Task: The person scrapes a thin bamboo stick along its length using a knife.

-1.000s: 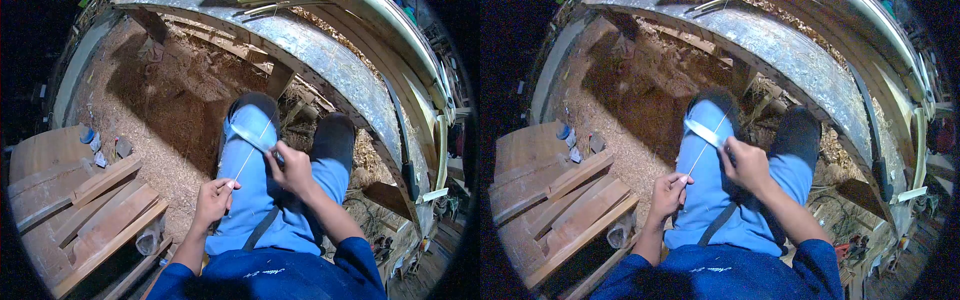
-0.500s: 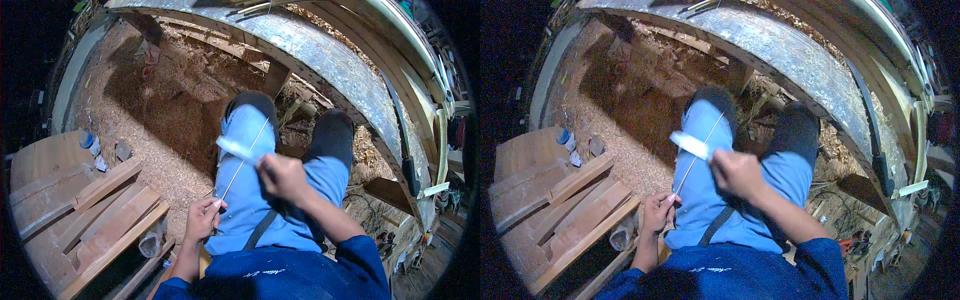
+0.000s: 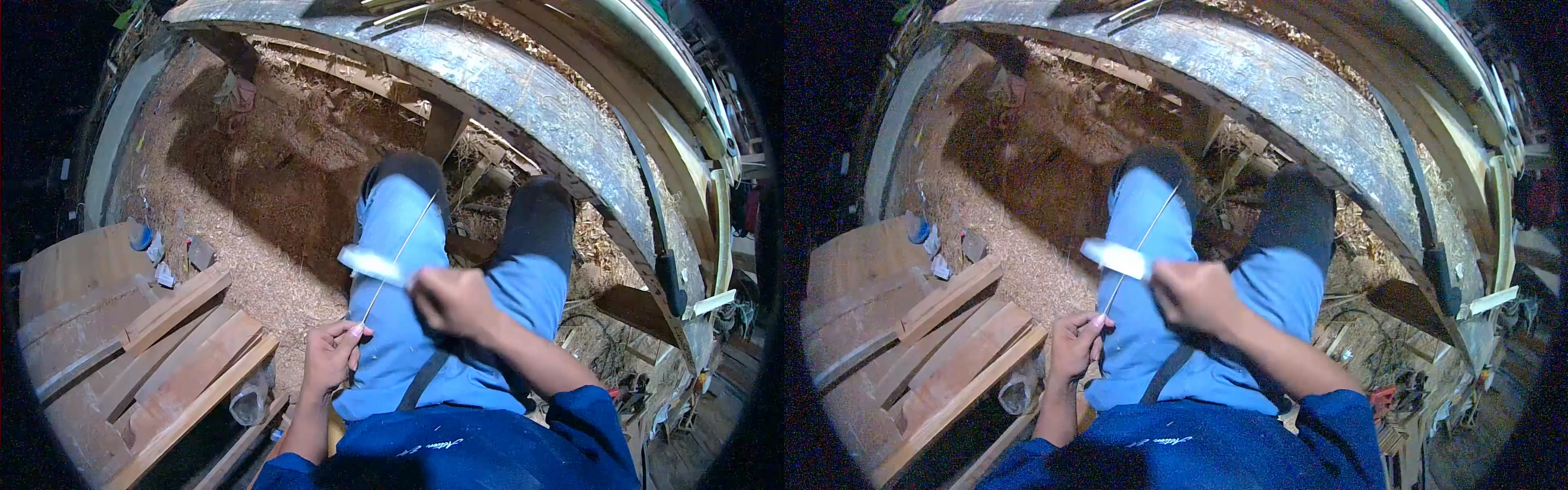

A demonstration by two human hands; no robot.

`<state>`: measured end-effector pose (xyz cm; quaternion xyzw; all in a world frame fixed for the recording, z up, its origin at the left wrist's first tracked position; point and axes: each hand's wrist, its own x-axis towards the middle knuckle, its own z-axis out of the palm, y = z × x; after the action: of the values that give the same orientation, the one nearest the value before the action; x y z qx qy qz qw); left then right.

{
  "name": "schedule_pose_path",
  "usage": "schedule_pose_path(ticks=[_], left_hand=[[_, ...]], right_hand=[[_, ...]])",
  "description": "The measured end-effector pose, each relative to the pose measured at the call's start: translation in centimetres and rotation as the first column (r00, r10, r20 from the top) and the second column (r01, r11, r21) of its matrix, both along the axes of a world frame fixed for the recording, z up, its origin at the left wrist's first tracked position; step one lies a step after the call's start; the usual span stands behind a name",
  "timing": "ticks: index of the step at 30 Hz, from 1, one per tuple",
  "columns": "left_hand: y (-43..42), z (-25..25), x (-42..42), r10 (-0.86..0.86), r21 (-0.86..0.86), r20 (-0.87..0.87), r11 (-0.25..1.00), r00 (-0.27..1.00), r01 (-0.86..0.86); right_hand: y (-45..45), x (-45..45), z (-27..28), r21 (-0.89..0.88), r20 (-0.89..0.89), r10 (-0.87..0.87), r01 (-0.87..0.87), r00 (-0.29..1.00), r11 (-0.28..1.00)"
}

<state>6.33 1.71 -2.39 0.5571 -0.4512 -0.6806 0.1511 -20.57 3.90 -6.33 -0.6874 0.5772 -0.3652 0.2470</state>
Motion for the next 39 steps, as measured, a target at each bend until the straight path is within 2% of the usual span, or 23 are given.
schedule_pose_path(ticks=[2, 4, 6, 8, 10, 12, 14, 16, 18, 20, 21, 22, 24, 25, 26, 27, 29, 30, 32, 34, 36, 38, 39], left_hand=[[0.1, 0.5, 0.1, 0.021, 0.023, 0.009, 1.0, 1.0, -0.021], [0.2, 0.7, 0.1, 0.03, 0.038, 0.011, 0.999, 0.999, -0.031], [0.2, 0.5, 0.0, 0.044, 0.006, 0.015, 0.999, 0.999, -0.044], [0.1, 0.6, 0.2, 0.029, 0.007, 0.013, 1.0, 0.999, -0.029], [0.2, 0.8, 0.9, 0.025, 0.018, 0.023, 1.0, 0.999, -0.025], [0.5, 0.8, 1.4, 0.039, 0.009, 0.018, 0.999, 0.999, -0.039], [0.8, 0.7, 1.9, 0.034, 0.011, 0.029, 0.999, 0.999, -0.035], [0.8, 0.5, 2.0, 0.022, 0.007, 0.03, 1.0, 0.999, -0.022], [0.9, 0.5, 2.1, 0.082, 0.001, 0.027, 0.997, 0.996, -0.083], [0.8, 1.2, 2.3, 0.081, 0.011, 0.02, 0.997, 0.997, -0.081], [0.8, 1.6, 2.3, 0.08, 0.022, 0.01, 0.997, 0.997, -0.08], [1.0, 1.5, 2.4, 0.081, 0.021, 0.011, 0.996, 0.997, -0.081], [0.9, 1.0, 2.8, 0.048, 0.031, 0.027, 0.998, 0.998, -0.049], [0.8, 0.9, 2.7, 0.043, 0.03, 0.024, 0.999, 0.999, -0.044], [0.7, 0.8, 2.7, 0.033, 0.026, 0.029, 0.999, 0.999, -0.033], [0.7, 0.8, 2.9, 0.025, 0.025, 0.036, 0.999, 0.999, -0.026], [0.5, 1.3, 2.9, 0.028, 0.074, 0.015, 0.997, 1.0, -0.029], [0.3, 1.4, 2.8, 0.024, 0.116, -0.007, 0.993, 1.0, -0.023], [0.1, 1.2, 2.6, 0.016, 0.093, -0.009, 0.996, 1.0, -0.015], [-0.2, 1.0, 1.9, -0.001, 0.069, -0.022, 0.998, 1.0, 0.003], [-0.4, 1.1, 1.2, -0.022, 0.051, -0.068, 0.998, 0.997, 0.026], [-0.7, 1.3, 0.5, -0.044, 0.045, -0.068, 0.998, 0.997, 0.047], [-0.8, 1.3, 0.2, -0.068, 0.041, -0.059, 0.997, 0.996, 0.071]], right_hand=[[-1.9, -1.4, -0.2, 0.072, -0.014, -0.254, 0.254, 0.967, 0.965], [-2.0, -0.9, -1.1, 0.054, -0.003, -0.263, 0.263, 0.965, 0.963], [-0.6, -0.2, -0.9, -0.012, -0.014, -0.017, 0.017, 1.0, 1.0], [0.5, 0.5, -0.6, 0.038, -0.176, 0.08, -0.074, 0.981, 0.997], [-0.9, -0.8, -1.0, -0.001, -0.052, -0.107, 0.107, 0.993, 0.994], [-2.5, -1.9, -0.4, 0.157, -0.076, -0.38, 0.387, 0.922, 0.909], [-2.2, -1.7, -0.8, 0.062, -0.034, -0.303, 0.305, 0.952, 0.95], [-0.8, -0.8, -0.4, 0.04, -0.077, -0.035, 0.039, 0.996, 0.998], [-0.5, -0.1, -0.9, 0.07, -0.167, -0.01, 0.022, 0.986, 0.997], [-2.0, -0.9, -1.6, 0.069, -0.038, -0.376, 0.378, 0.926, 0.923], [-2.8, -1.2, -1.0, 0.088, -0.091, -0.461, 0.468, 0.883, 0.879], [-2.5, -1.1, -1.1, 0.088, -0.09, -0.461, 0.468, 0.883, 0.88], [-1.2, -0.7, -0.9, -0.012, -0.02, -0.13, 0.13, 0.991, 0.991], [-0.4, -0.1, -0.6, 0.036, -0.067, -0.046, 0.048, 0.997, 0.998], [-0.3, 0.1, -0.8, 0.053, -0.119, -0.085, 0.091, 0.989, 0.994], [-0.9, -0.3, -1.2, 0.093, -0.085, -0.273, 0.28, 0.958, 0.955], [-3.0, -2.7, -1.7, 0.243, -0.08, -0.567, 0.567, 0.82, 0.787], [-3.2, -3.9, -3.3, 0.218, -0.019, -0.65, 0.638, 0.76, 0.739], [-3.2, -4.3, -3.7, 0.257, 0.189, -0.676, 0.629, 0.712, 0.734], [-3.3, -3.7, -3.1, 0.528, 0.359, -0.64, 0.418, 0.68, 0.74], [-2.9, -3.2, -2.2, 0.696, 0.516, -0.652, 0.172, 0.556, 0.697], [-2.9, -2.5, -1.2, 0.718, 0.63, -0.666, 0.027, 0.399, 0.695], [-3.1, -2.2, -0.9, 0.715, 0.645, -0.656, -0.006, 0.392, 0.699]])
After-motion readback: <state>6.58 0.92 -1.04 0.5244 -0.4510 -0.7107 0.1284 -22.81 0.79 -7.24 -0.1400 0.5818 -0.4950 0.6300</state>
